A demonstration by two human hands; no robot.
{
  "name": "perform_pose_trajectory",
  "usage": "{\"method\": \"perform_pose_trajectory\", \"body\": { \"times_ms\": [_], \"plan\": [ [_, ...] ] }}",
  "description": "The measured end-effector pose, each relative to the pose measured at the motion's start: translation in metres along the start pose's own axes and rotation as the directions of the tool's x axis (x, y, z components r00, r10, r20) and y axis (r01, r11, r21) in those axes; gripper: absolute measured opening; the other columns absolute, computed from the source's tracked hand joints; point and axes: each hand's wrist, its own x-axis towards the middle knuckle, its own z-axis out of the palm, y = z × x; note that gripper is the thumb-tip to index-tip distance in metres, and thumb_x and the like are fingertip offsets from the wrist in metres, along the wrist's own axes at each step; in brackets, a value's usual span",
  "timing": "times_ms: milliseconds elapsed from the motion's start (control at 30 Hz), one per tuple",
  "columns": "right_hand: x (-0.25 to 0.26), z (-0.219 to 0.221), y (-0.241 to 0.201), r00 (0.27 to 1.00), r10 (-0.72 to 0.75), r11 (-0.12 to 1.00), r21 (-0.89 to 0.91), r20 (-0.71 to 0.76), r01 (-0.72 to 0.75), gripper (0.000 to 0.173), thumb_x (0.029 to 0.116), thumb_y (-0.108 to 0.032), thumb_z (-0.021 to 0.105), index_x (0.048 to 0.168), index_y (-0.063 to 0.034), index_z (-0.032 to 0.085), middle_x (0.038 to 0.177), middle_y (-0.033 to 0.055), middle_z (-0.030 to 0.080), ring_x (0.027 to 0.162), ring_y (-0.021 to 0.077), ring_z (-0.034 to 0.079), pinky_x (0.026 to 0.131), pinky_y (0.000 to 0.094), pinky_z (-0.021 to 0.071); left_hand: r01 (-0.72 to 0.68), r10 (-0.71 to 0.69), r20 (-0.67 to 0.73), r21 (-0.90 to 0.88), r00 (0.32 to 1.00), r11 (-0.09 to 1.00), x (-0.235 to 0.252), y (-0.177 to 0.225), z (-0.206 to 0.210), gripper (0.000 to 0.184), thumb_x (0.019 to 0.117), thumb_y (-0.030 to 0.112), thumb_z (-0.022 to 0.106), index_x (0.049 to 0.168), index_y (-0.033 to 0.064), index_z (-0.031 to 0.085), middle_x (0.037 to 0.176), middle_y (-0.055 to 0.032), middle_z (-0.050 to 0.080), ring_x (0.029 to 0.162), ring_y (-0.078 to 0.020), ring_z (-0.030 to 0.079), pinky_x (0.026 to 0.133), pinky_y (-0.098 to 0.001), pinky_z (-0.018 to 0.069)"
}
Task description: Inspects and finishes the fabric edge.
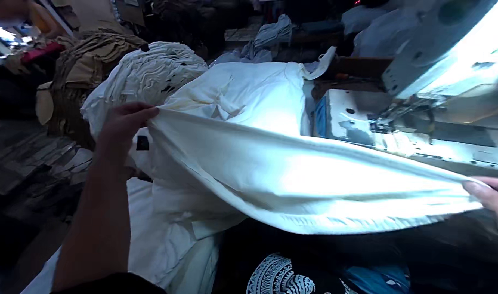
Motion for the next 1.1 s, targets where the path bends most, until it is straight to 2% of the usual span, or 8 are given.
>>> {"method": "perform_pose_trajectory", "body": {
  "times_ms": [100, 333, 500, 567, 733, 833, 933, 1100],
  "plan": [
    [0.020, -0.003, -0.010, 0.993, 0.089, 0.996, 0.036, -0.072, -0.087, 0.027, 0.0986, -0.014, 0.064, 0.104, 0.0116, 0.068, 0.093, 0.0118, 0.068, 0.083, -0.0047, 0.058, 0.081, 0.0150, 0.0489, 0.091, -0.090, -0.004, 0.028, 0.996, 0.995, 0.024, 0.013, 0.008, 0.009, 0.0974, 0.014, 0.067, 0.101, 0.0068, 0.069, 0.086, 0.0043, 0.067, 0.070, 0.0007, 0.060, 0.068, -0.0199, 0.0532],
    [0.037, -0.001, -0.027, 0.949, 0.311, 0.950, -0.014, -0.055, -0.312, 0.019, 0.0980, -0.013, 0.070, 0.100, 0.0050, 0.074, 0.091, 0.0179, 0.069, 0.082, 0.0172, 0.060, 0.083, 0.0436, 0.0493, 0.268, -0.273, 0.024, 0.110, 0.962, 0.957, 0.061, -0.003, 0.024, 0.019, 0.0981, 0.013, 0.065, 0.112, 0.0012, 0.066, 0.093, -0.0076, 0.065, 0.072, -0.0089, 0.059, 0.070, -0.0290, 0.0530],
    [0.016, -0.001, -0.022, 0.992, 0.121, 0.993, 0.011, -0.028, -0.120, 0.018, 0.0946, -0.011, 0.070, 0.107, 0.0013, 0.073, 0.100, 0.0127, 0.071, 0.087, 0.0111, 0.066, 0.085, 0.0332, 0.0554, 0.023, -0.035, 0.127, 0.099, 0.991, 0.995, 0.041, -0.012, 0.009, 0.007, 0.0974, 0.009, 0.065, 0.101, 0.0027, 0.067, 0.087, -0.0006, 0.066, 0.076, -0.0028, 0.060, 0.075, -0.0237, 0.0526],
    [-0.006, 0.007, -0.012, 0.999, -0.012, 0.998, -0.069, -0.031, 0.010, 0.025, 0.0935, -0.018, 0.064, 0.105, 0.0024, 0.074, 0.103, 0.0174, 0.071, 0.094, 0.0190, 0.065, 0.090, 0.0393, 0.0513, -0.128, 0.104, 0.177, 0.131, 0.979, 0.983, 0.025, -0.035, 0.003, 0.011, 0.0937, 0.004, 0.067, 0.104, -0.0009, 0.068, 0.090, -0.0034, 0.068, 0.080, -0.0046, 0.062, 0.079, -0.0283, 0.0544],
    [-0.047, 0.035, 0.005, 0.992, -0.108, 0.983, -0.159, -0.063, 0.097, 0.026, 0.0916, -0.013, 0.057, 0.098, 0.0058, 0.074, 0.098, 0.0237, 0.071, 0.093, 0.0278, 0.062, 0.092, 0.0436, 0.0439, -0.138, 0.103, 0.189, 0.178, 0.977, 0.974, -0.007, -0.087, 0.006, 0.013, 0.0934, 0.000, 0.068, 0.106, -0.0026, 0.066, 0.099, -0.0068, 0.069, 0.083, -0.0048, 0.064, 0.080, -0.0268, 0.0552],
    [-0.052, 0.036, 0.002, 0.990, -0.120, 0.979, -0.178, -0.080, 0.105, 0.030, 0.0915, -0.014, 0.057, 0.106, 0.0054, 0.074, 0.104, 0.0258, 0.071, 0.097, 0.0320, 0.062, 0.092, 0.0446, 0.0453, -0.198, 0.160, 0.224, 0.161, 0.961, 0.967, -0.009, -0.095, 0.005, 0.023, 0.0944, 0.007, 0.066, 0.116, -0.0024, 0.064, 0.118, -0.0121, 0.067, 0.103, -0.0147, 0.064, 0.093, -0.0388, 0.0533],
    [-0.048, 0.037, -0.021, 0.975, -0.198, 0.972, -0.149, -0.099, 0.182, 0.043, 0.0921, -0.026, 0.057, 0.115, 0.0071, 0.069, 0.118, 0.0288, 0.068, 0.117, 0.0350, 0.062, 0.105, 0.0448, 0.0434, -0.391, 0.349, 0.232, 0.168, 0.908, 0.905, -0.023, -0.059, 0.017, 0.039, 0.0941, 0.021, 0.059, 0.127, -0.0005, 0.061, 0.140, -0.0152, 0.058, 0.132, -0.0250, 0.053, 0.109, -0.0469, 0.0438],
    [-0.036, 0.098, -0.099, 0.893, -0.450, 0.892, 0.053, 0.018, 0.448, 0.036, 0.1063, -0.028, 0.052, 0.122, -0.0002, 0.069, 0.128, 0.0218, 0.066, 0.125, 0.0220, 0.060, 0.108, 0.0340, 0.0453, -0.790, 0.722, 0.340, 0.120, 0.602, 0.602, -0.105, 0.033, 0.138, 0.034, 0.1010, 0.023, 0.056, 0.113, -0.0045, 0.072, 0.122, -0.0166, 0.071, 0.126, -0.0242, 0.062, 0.113, -0.0398, 0.0431]
  ]
}}
